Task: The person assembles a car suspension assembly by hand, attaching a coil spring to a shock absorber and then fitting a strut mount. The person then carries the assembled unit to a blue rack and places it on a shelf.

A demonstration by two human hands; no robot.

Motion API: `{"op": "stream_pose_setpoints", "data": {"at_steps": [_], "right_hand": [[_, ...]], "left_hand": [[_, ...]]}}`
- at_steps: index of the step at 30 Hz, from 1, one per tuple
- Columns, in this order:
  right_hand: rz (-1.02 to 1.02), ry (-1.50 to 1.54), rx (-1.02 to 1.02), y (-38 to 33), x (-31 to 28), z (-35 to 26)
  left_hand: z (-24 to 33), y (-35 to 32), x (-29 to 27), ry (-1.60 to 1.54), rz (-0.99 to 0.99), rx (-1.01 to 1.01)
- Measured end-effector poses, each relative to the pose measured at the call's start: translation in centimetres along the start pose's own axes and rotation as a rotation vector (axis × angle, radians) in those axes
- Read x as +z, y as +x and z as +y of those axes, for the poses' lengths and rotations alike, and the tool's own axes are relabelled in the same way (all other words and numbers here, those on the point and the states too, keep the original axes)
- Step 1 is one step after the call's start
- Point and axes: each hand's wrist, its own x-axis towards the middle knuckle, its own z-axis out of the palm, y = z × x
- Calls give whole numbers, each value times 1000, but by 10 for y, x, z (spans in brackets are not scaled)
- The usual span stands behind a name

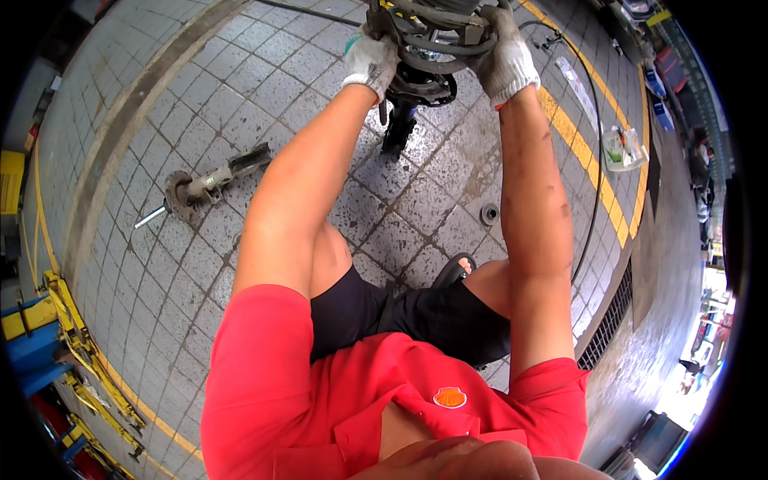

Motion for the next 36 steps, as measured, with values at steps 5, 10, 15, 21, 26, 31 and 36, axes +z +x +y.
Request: {"op": "stream_pose_setpoints", "data": {"at_steps": [5,10,15,21,26,31,36], "right_hand": [[-7,-511,-151,-2,-17,12],[-134,268,-24,13,6,26],[-78,680,154,22,1,32],[95,648,420,4,7,-8],[71,638,281,-5,23,-17],[-100,746,305,20,1,16],[15,844,434,8,-3,-1]], "left_hand": [[56,-6,-43,-373,-166,-434],[-16,10,-2,-351,-68,-256],[25,0,-21,-518,-87,-205],[36,-5,-31,-543,-107,-184],[16,2,-23,-362,-4,-28],[-1,8,-14,-61,-131,147],[19,12,-67,-861,-594,-133]]}}
